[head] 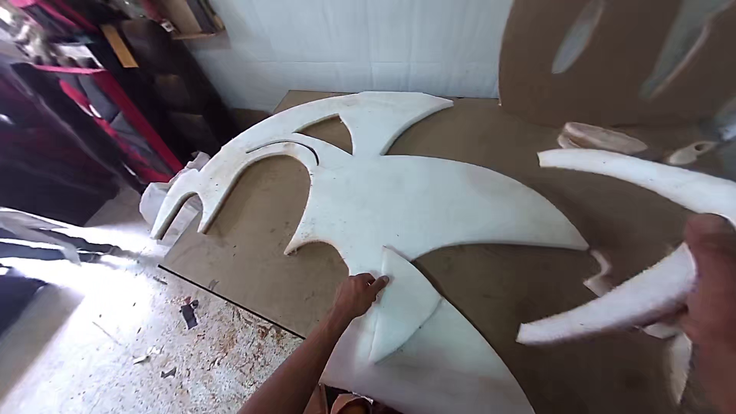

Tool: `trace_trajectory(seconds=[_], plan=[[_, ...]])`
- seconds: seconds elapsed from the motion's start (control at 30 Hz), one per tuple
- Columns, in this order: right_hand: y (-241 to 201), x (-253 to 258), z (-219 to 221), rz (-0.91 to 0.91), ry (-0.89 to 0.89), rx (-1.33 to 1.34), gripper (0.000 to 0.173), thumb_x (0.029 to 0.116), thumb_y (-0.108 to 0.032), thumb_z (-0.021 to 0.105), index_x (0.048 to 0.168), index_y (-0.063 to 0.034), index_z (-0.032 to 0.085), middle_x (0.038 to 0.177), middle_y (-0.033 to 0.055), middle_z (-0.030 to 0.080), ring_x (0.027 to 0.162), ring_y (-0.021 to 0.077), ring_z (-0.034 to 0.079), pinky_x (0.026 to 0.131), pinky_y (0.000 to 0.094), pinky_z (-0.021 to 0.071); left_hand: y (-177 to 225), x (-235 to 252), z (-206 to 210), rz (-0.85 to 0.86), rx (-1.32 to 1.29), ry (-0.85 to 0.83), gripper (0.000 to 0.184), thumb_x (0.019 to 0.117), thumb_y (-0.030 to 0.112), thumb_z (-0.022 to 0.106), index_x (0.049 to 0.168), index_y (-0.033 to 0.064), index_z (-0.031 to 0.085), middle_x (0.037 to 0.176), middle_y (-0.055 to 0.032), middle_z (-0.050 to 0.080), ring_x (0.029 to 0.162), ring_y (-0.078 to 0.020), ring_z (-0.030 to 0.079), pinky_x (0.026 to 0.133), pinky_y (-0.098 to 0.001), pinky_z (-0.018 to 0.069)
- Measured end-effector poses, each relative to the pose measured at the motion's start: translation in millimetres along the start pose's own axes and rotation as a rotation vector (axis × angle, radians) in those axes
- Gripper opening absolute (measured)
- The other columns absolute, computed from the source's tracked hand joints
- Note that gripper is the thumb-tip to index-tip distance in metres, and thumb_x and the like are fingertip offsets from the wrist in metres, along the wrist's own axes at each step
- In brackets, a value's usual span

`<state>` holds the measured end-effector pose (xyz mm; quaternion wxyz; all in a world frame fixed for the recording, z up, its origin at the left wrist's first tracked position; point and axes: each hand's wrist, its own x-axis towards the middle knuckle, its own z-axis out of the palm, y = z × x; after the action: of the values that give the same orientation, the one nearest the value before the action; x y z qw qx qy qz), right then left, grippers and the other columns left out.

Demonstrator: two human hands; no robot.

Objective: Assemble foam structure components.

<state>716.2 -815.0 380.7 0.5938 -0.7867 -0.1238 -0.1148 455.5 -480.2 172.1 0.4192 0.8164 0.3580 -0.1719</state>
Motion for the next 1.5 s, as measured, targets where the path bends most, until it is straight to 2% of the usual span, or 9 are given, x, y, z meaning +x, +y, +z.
trace_trajectory(seconds=[0.13,0.23,0.33,0.5,0.6,0.87,1.13,1.3,1.5], plan=[[-18,31,93,-0.185,-0.185,0.208,0.038,0.1095,-0.033,0.048,0.141,-0.0113,0.054,0.108,0.0021,0.067,0.08,0.0105,0.066,0.073,0.03,0.0587,-63,22,-90,0.079,-0.076,0.181,0.049,0.0996,0.065,0.049,0.113,0.0243,0.073,0.094,0.0032,0.076,0.087,-0.015,0.074,0.085,-0.0499,0.0619],[-56,46,173,-0.204,-0.318,0.357,0.04,0.1131,-0.031,0.034,0.137,-0.0066,0.054,0.128,0.0065,0.065,0.101,0.0191,0.069,0.088,0.0356,0.0596,-137,71,-173,0.124,-0.118,0.384,0.035,0.1024,0.051,0.055,0.114,0.0234,0.073,0.096,0.0021,0.076,0.088,-0.0157,0.074,0.084,-0.0522,0.0612],[-72,52,275,-0.227,-0.278,0.421,0.042,0.1107,-0.034,0.045,0.144,-0.0074,0.046,0.129,0.009,0.062,0.108,0.0243,0.068,0.096,0.0443,0.0585,-201,143,-252,0.138,-0.081,0.537,0.03,0.1029,0.044,0.056,0.121,0.0238,0.07,0.106,-0.0008,0.076,0.096,-0.0196,0.073,0.086,-0.0551,0.0603],[-89,73,474,-0.316,-0.281,0.458,0.044,0.1091,-0.029,0.049,0.15,-0.0126,0.041,0.118,0.0042,0.064,0.09,0.0195,0.069,0.078,0.0412,0.0628,-274,280,-353,0.397,0.2,0.685,0.039,0.102,0.045,0.052,0.13,0.0244,0.068,0.143,0.0037,0.061,0.141,-0.017,0.048,0.118,-0.0509,0.0398],[-92,103,586,-0.295,-0.311,0.354,0.047,0.1084,-0.029,0.05,0.151,-0.0105,0.041,0.117,0.0081,0.065,0.087,0.0212,0.07,0.073,0.0418,0.0637,-290,317,-386,0.405,0.368,0.667,0.044,0.1027,0.048,0.045,0.137,0.0261,0.063,0.156,0.0063,0.049,0.151,-0.0161,0.034,0.124,-0.049,0.0286],[-42,212,815,-0.314,-0.428,0.099,0.046,0.1086,-0.038,0.047,0.147,-0.0122,0.05,0.115,0.0105,0.067,0.082,0.0197,0.069,0.07,0.0387,0.062,-293,333,-397,0.403,0.416,0.664,0.048,0.1018,0.048,0.045,0.143,0.0282,0.059,0.16,0.009,0.043,0.154,-0.0138,0.028,0.127,-0.0461,0.0236],[36,223,908,-0.097,-0.731,-0.142,0.044,0.1083,-0.042,0.045,0.143,-0.0159,0.053,0.114,0.0166,0.068,0.083,0.0296,0.07,0.072,0.0515,0.0606,-287,337,-402,0.337,0.505,0.605,0.051,0.1012,0.053,0.043,0.145,0.0315,0.056,0.165,0.0124,0.034,0.157,-0.0119,0.017,0.129,-0.0448,0.0192],[70,241,915,-0.069,-0.766,-0.157,0.044,0.1075,-0.043,0.047,0.141,-0.0162,0.056,0.114,0.0169,0.069,0.095,0.0307,0.069,0.085,0.0544,0.0574,-287,339,-402,0.337,0.504,0.595,0.05,0.1021,0.053,0.042,0.144,0.0322,0.057,0.165,0.0129,0.034,0.157,-0.0113,0.018,0.129,-0.0445,0.0192],[77,247,917,-0.064,-0.838,-0.186,0.039,0.1082,-0.038,0.048,0.138,-0.0161,0.061,0.11,0.0158,0.07,0.092,0.0285,0.07,0.084,0.0525,0.0576,-286,337,-399,0.338,0.495,0.605,0.048,0.1009,0.052,0.045,0.144,0.0324,0.057,0.165,0.0132,0.034,0.157,-0.0114,0.017,0.129,-0.0446,0.0193]])
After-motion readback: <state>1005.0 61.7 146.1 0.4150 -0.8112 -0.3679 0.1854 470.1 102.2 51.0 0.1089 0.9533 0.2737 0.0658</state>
